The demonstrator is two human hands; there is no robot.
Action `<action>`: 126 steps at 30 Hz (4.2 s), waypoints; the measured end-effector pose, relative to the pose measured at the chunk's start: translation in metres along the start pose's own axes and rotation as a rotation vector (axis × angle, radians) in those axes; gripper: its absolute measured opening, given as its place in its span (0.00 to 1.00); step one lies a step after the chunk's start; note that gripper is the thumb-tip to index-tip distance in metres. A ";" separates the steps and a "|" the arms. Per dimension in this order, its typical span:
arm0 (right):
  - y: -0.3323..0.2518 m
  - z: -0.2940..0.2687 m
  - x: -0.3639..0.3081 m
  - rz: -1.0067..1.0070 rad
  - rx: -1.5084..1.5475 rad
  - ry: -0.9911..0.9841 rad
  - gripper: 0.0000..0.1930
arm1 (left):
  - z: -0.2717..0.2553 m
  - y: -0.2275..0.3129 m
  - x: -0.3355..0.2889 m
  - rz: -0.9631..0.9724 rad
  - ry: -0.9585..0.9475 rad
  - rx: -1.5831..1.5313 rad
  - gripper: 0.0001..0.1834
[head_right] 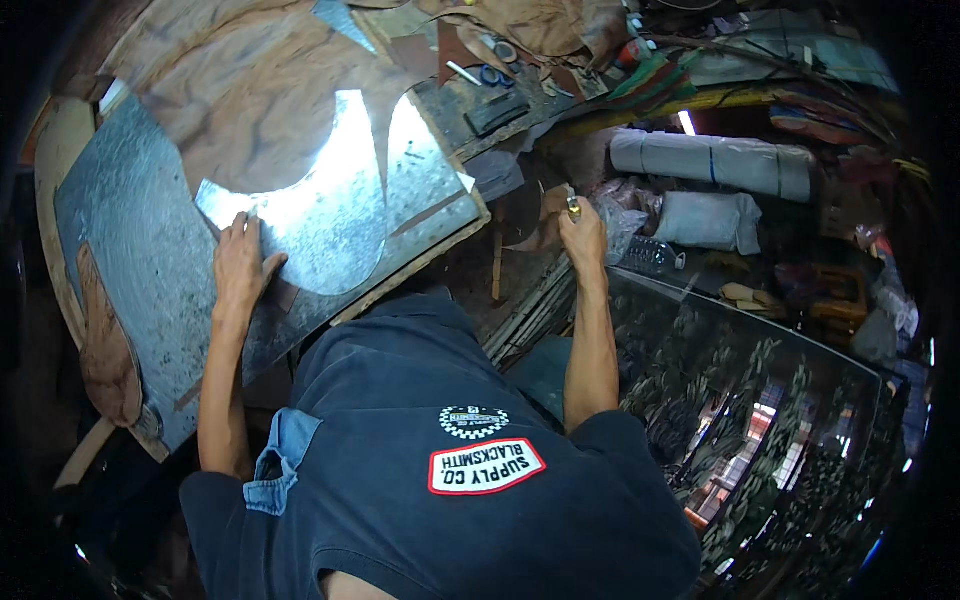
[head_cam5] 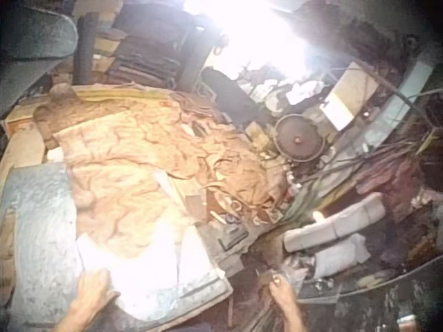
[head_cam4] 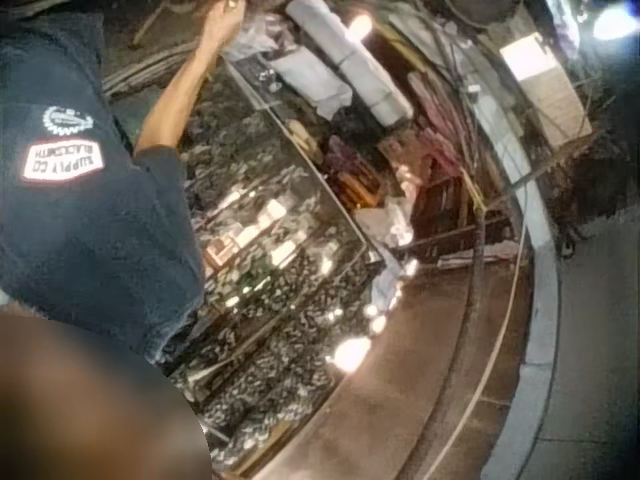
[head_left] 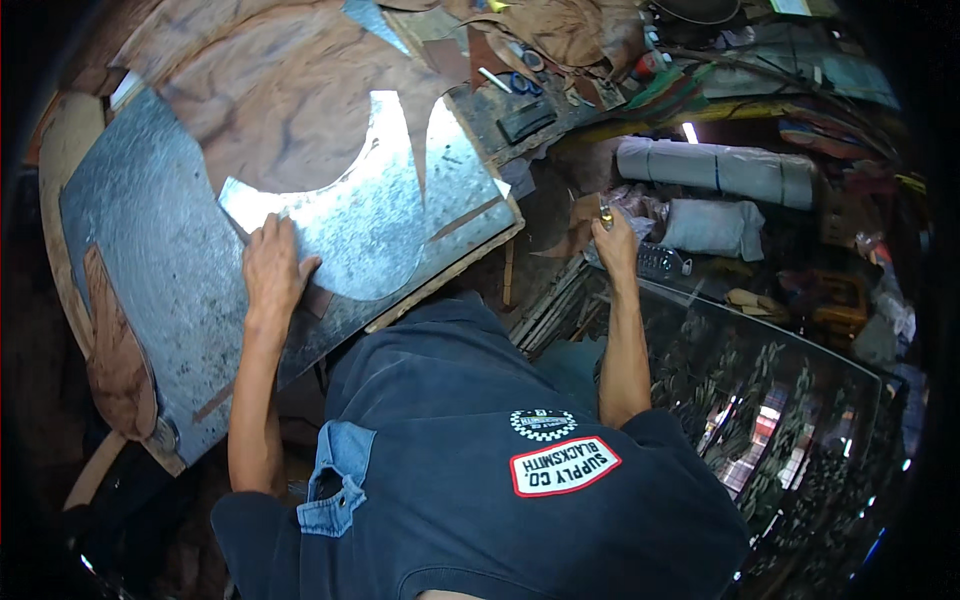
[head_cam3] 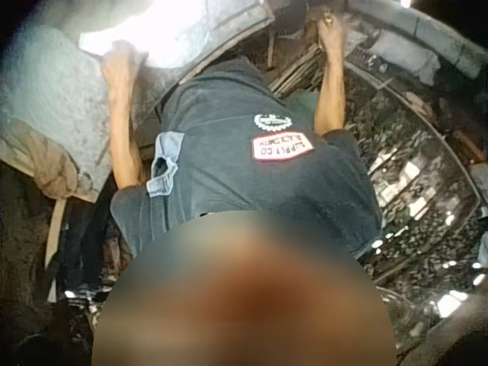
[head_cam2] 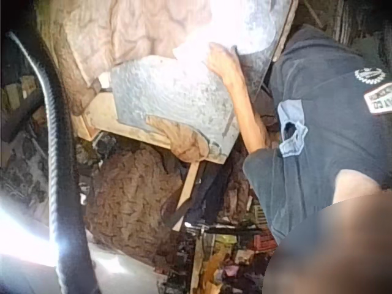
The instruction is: Marking and cutting out leather components for footwear using a metal template and hand tools.
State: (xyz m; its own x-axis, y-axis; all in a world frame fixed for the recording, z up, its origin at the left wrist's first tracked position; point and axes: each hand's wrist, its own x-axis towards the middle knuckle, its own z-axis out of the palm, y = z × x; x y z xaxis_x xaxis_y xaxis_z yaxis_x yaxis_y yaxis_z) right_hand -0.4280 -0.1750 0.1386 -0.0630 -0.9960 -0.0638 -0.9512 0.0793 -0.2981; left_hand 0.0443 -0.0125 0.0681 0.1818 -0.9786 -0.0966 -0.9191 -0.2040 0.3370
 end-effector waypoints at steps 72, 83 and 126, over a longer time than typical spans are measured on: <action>-0.485 0.229 0.088 -1.895 0.041 -0.816 0.12 | -0.025 -0.016 0.040 -0.388 -0.195 0.078 0.54; -0.452 0.188 0.050 -1.415 0.398 -0.879 0.15 | -0.019 -0.010 0.028 -0.364 -0.102 0.062 0.52; -0.403 0.211 -0.025 -1.079 0.367 -0.625 0.15 | -0.016 -0.015 0.025 -0.338 -0.156 0.010 0.58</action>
State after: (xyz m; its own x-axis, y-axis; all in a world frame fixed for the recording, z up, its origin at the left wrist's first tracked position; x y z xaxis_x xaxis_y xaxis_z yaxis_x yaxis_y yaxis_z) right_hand 0.0210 -0.1728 0.0595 0.9230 -0.3836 -0.0302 -0.2891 -0.6394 -0.7125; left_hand 0.0685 -0.0342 0.0759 0.4206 -0.8400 -0.3427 -0.8198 -0.5137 0.2530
